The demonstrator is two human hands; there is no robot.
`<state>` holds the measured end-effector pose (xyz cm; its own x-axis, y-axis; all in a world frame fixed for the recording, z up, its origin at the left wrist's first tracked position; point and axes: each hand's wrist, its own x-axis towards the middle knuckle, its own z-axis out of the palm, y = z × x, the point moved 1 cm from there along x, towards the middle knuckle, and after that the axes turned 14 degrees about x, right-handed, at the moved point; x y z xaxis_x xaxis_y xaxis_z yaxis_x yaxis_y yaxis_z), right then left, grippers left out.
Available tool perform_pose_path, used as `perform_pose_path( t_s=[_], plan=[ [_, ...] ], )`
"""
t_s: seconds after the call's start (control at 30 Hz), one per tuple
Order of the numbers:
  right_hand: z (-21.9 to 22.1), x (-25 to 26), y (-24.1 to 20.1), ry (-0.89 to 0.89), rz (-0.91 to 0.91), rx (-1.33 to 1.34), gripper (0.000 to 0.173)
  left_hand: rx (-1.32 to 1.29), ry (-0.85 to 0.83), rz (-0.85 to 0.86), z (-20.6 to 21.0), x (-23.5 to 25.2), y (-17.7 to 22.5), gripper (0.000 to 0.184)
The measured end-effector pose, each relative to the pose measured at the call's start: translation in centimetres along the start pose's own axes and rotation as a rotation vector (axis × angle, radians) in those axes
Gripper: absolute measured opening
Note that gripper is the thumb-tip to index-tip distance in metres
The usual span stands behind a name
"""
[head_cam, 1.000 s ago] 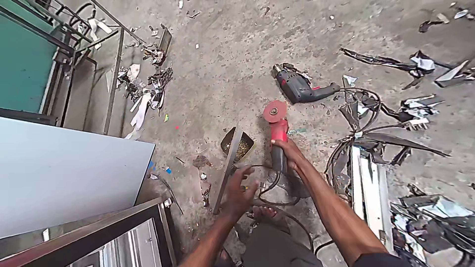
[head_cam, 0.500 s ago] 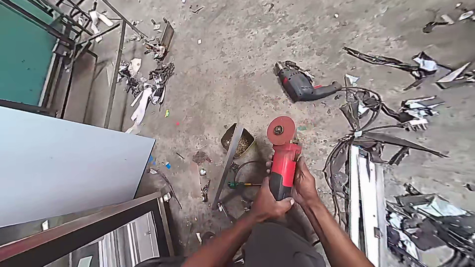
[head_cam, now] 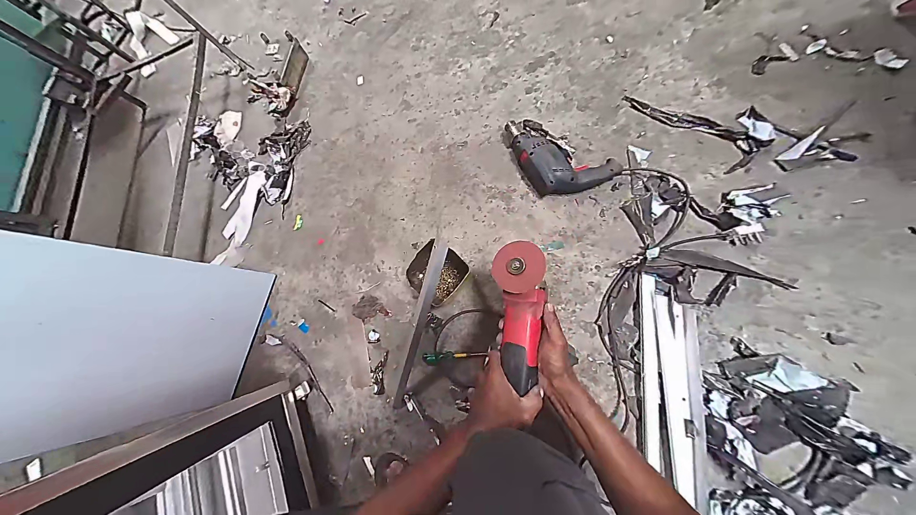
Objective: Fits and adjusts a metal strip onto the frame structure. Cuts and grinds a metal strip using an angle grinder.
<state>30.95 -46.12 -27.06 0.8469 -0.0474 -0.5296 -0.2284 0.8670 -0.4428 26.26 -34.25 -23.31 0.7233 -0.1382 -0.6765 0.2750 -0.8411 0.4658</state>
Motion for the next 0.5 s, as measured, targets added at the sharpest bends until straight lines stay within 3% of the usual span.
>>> perform_pose_path(
  t_s=[0.07, 0.13, 0.2, 0.27, 0.33, 0.4, 0.5],
  plan=[
    [0.2, -0.1, -0.6, -0.022, 0.019, 0.002, 0.075, 0.007, -0.020, 0.012, 0.1, 0.0, 0.1, 0.101],
    [0.0, 0.1, -0.7, -0.112, 0.020, -0.021, 0.077, 0.011, 0.020, 0.148, -0.5, 0.6, -1.5, 0.098],
    [-0.8, 0.2, -1.3, -0.118, 0.021, -0.057, 0.082, -0.033, 0.211, 0.277, -2.3, 1.1, -3.9, 0.071],
    [-0.8, 0.1, -3.0, -0.069, 0.017, -0.145, 0.081, -0.026, 0.548, 0.211, -5.3, 2.7, -6.8, 0.053],
    [-1.1, 0.0, -5.3, -0.024, -0.005, -0.290, 0.068, 0.008, 0.694, 0.028, -8.4, 5.5, -9.9, 0.069],
    [-1.9, 0.1, -7.7, 0.004, -0.063, -0.452, 0.064, -0.038, 0.571, -0.015, -10.4, 8.6, -12.3, 0.079],
    [-3.2, 0.0, -10.0, 0.062, -0.104, -0.671, 0.066, -0.254, 0.316, 0.130, -11.8, 11.4, -13.7, 0.057]
  ],
)
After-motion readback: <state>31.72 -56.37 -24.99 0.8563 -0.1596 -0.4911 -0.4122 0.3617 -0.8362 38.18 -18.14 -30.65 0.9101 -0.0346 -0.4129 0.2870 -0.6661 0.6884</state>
